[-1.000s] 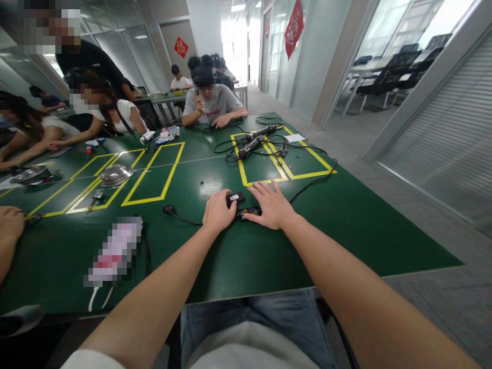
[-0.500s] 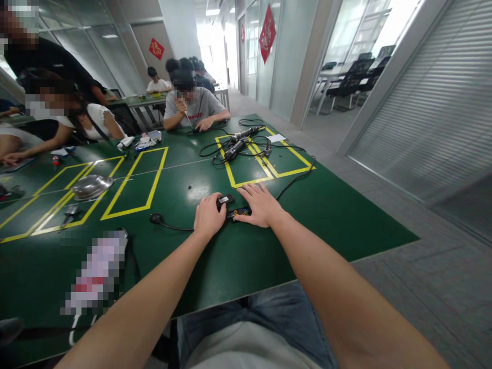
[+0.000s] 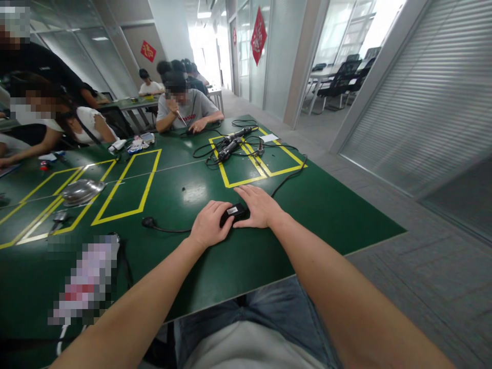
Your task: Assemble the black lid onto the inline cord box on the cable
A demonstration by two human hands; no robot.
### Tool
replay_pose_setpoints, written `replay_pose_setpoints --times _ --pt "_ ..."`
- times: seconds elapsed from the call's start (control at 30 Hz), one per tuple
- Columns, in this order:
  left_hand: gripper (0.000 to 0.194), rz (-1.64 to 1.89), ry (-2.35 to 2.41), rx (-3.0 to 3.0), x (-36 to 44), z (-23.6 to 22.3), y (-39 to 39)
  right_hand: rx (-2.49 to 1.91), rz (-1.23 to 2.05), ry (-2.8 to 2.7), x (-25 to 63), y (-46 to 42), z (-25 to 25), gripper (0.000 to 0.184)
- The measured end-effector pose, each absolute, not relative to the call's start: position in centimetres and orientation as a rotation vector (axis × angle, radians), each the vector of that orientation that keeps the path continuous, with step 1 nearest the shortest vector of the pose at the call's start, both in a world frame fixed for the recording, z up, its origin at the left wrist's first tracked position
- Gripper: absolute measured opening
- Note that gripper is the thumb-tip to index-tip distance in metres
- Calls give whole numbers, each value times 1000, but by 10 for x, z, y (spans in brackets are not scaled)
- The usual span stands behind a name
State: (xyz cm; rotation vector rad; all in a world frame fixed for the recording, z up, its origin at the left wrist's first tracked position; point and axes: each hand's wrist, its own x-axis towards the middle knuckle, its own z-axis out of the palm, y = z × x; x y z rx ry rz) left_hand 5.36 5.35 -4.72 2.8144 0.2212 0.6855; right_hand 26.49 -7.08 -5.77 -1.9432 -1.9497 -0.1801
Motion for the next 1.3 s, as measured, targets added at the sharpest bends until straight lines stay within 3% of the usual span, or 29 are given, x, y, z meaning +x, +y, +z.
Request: replay_pose_setpoints --times 0.5,0.8,1.13,1.3 --pt "32 808 -34 2880 57 -58 63 -2003 -207 -2072 281 -87 -60 103" --pt "30 856 -51 2880 52 -58 64 -1933 -263 -2180 274 -87 -57 65" --pt "27 835 -96 2931 50 -55 64 -1956 -221 -2197 271 -88 -50 75" --pt "29 826 -157 2985 50 -55 66 -1948 -169 -2237 269 -86 -46 88"
